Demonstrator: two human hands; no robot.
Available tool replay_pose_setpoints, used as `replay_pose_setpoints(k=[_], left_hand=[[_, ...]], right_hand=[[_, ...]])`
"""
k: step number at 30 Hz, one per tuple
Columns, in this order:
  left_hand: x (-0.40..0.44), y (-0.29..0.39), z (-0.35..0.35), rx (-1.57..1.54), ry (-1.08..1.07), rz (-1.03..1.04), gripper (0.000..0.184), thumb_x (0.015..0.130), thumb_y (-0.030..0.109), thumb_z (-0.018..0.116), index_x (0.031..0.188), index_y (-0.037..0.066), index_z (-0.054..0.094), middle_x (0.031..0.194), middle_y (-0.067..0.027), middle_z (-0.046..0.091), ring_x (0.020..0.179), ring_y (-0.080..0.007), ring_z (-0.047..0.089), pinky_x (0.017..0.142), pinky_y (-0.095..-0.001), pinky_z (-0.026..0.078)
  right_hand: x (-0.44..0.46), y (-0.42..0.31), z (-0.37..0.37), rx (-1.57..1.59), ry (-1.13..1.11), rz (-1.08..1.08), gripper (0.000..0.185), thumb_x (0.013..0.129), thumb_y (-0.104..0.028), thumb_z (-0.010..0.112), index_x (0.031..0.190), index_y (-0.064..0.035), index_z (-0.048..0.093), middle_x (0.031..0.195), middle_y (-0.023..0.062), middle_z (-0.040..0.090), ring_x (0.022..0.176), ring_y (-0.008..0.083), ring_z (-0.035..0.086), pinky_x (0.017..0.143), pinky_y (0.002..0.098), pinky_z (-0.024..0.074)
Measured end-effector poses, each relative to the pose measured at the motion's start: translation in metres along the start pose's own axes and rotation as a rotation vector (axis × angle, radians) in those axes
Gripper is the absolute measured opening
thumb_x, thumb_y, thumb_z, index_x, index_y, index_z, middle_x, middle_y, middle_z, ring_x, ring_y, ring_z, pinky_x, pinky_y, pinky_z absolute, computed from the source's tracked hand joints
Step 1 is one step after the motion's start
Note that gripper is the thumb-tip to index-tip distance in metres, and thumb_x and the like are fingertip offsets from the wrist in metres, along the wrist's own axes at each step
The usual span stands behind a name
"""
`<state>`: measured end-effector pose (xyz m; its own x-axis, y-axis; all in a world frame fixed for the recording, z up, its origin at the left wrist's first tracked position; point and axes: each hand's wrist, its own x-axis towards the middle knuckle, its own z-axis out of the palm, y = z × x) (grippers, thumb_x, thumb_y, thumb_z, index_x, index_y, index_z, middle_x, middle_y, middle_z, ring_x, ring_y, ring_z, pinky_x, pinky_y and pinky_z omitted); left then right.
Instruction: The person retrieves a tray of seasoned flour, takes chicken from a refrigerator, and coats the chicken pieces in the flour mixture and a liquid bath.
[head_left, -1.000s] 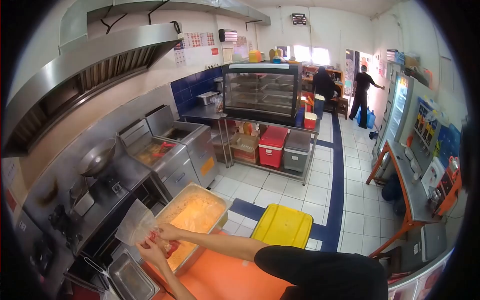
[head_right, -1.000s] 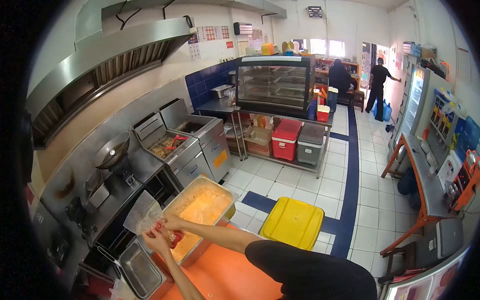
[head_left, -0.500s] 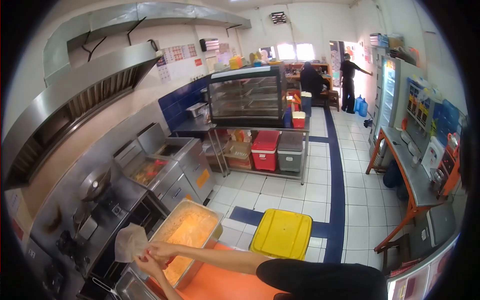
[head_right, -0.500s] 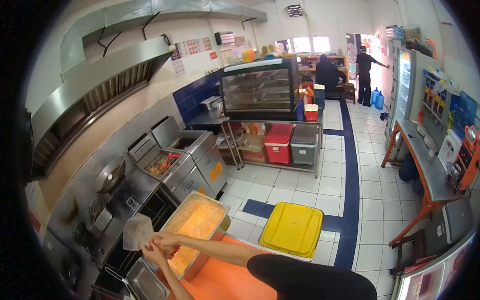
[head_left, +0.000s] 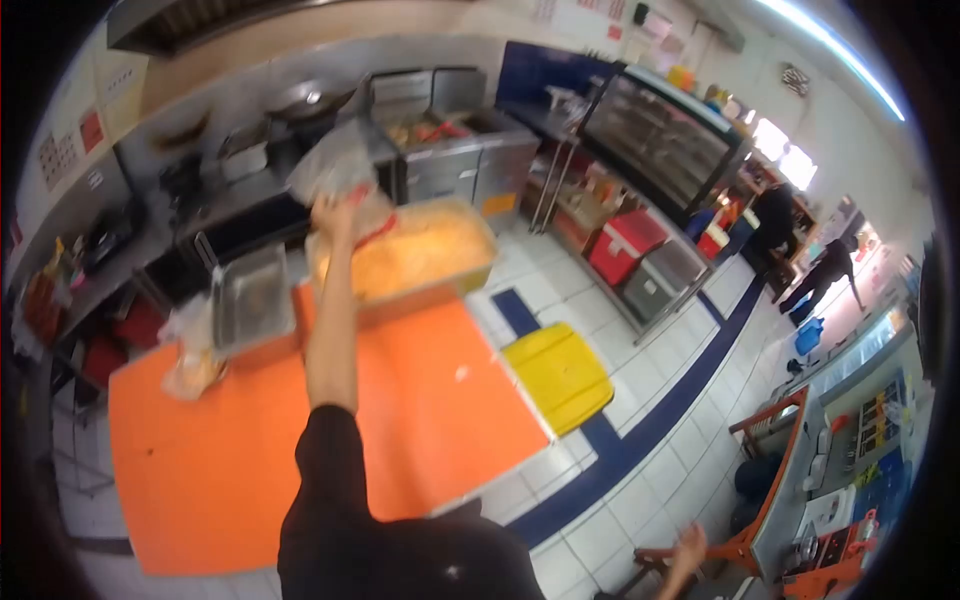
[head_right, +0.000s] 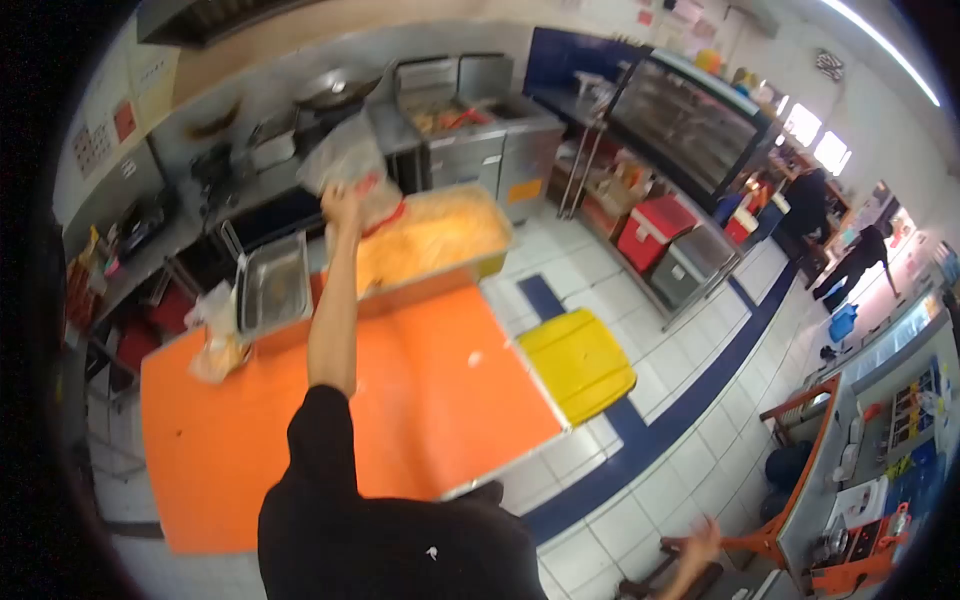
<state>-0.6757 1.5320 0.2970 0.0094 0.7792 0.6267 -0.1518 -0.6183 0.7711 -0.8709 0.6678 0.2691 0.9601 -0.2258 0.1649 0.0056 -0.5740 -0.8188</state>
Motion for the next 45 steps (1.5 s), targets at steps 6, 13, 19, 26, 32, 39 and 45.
replay_pose_setpoints(k=[6, 13, 19, 26, 32, 39, 45], left_hand=[[-0.056, 0.116, -0.020, 0.079, -0.069, 0.238, 0.023, 0.078, 0.020, 0.065, 0.069, 0.003, 0.052, 0.058, -0.0109, 0.045, 0.057, -0.0201, 0.041, 0.056, -0.0369, 0.039], [-0.310, 0.186, -0.019, -0.142, -0.574, 0.294, 0.025, 0.078, 0.020, 0.066, 0.069, 0.001, 0.052, 0.058, -0.0103, 0.047, 0.057, -0.0205, 0.041, 0.057, -0.0373, 0.040], [-0.531, 0.323, -0.088, -0.438, -1.121, 0.334, 0.027, 0.078, 0.021, 0.066, 0.069, -0.001, 0.053, 0.059, -0.0097, 0.048, 0.058, -0.0209, 0.042, 0.057, -0.0377, 0.040], [-0.609, 0.365, -0.133, -0.561, -1.493, 0.276, 0.029, 0.079, 0.021, 0.067, 0.069, -0.003, 0.053, 0.060, -0.0091, 0.050, 0.059, -0.0214, 0.043, 0.058, -0.0381, 0.040], [-0.692, 0.391, -0.269, -0.858, -1.937, 0.296, 0.032, 0.074, 0.017, 0.071, 0.062, -0.005, 0.052, 0.055, -0.0055, 0.046, 0.054, -0.0183, 0.042, 0.052, -0.0379, 0.039], [-0.807, 0.480, -0.511, -0.718, -3.061, 0.174, 0.024, 0.071, 0.011, 0.072, 0.055, 0.005, 0.055, 0.052, -0.0010, 0.053, 0.052, -0.0124, 0.053, 0.050, -0.0330, 0.043], [-0.857, 0.703, -0.751, -0.688, -3.690, -0.868, 0.010, 0.088, 0.018, 0.065, 0.088, 0.008, 0.062, 0.078, -0.0041, 0.062, 0.070, -0.0155, 0.062, 0.061, -0.0321, 0.053]], right_hand=[[-0.271, 0.095, -0.309, -0.680, 1.010, 0.297, 0.054, 0.088, -0.032, 0.062, 0.129, 0.0023, 0.050, 0.124, 0.0188, 0.057, 0.112, 0.0296, 0.056, 0.094, 0.0402, 0.0459], [-0.663, 0.062, -0.456, -1.306, 1.590, 0.930, 0.068, 0.082, -0.044, 0.067, 0.124, 0.0069, 0.052, 0.123, 0.0237, 0.056, 0.109, 0.0369, 0.056, 0.094, 0.0467, 0.0451], [-0.690, 0.030, -0.420, -1.014, 1.940, 0.771, 0.056, 0.079, -0.040, 0.071, 0.112, 0.0022, 0.057, 0.107, 0.0248, 0.060, 0.105, 0.0392, 0.057, 0.089, 0.0460, 0.0460], [-0.670, 0.010, -0.439, -0.947, 1.998, 0.729, 0.033, 0.085, -0.033, 0.065, 0.100, -0.0032, 0.065, 0.088, 0.0179, 0.067, 0.084, 0.0344, 0.064, 0.078, 0.0420, 0.0503], [-0.656, -0.025, -0.381, -0.736, 2.103, 0.668, 0.042, 0.097, -0.040, 0.050, 0.085, 0.0007, 0.055, 0.080, 0.0243, 0.059, 0.077, 0.0388, 0.058, 0.069, 0.0453, 0.0439], [-0.663, -0.074, -0.273, -0.660, 2.591, 0.201, 0.062, 0.105, -0.041, 0.028, 0.064, 0.0020, 0.048, 0.058, 0.0099, 0.052, 0.054, 0.0163, 0.047, 0.051, 0.0381, 0.0346], [-0.714, -0.116, -0.182, -0.697, 2.545, 0.502, 0.068, 0.105, -0.044, 0.024, 0.063, 0.0010, 0.053, 0.058, 0.0041, 0.053, 0.055, 0.0150, 0.049, 0.057, 0.0313, 0.0405]])
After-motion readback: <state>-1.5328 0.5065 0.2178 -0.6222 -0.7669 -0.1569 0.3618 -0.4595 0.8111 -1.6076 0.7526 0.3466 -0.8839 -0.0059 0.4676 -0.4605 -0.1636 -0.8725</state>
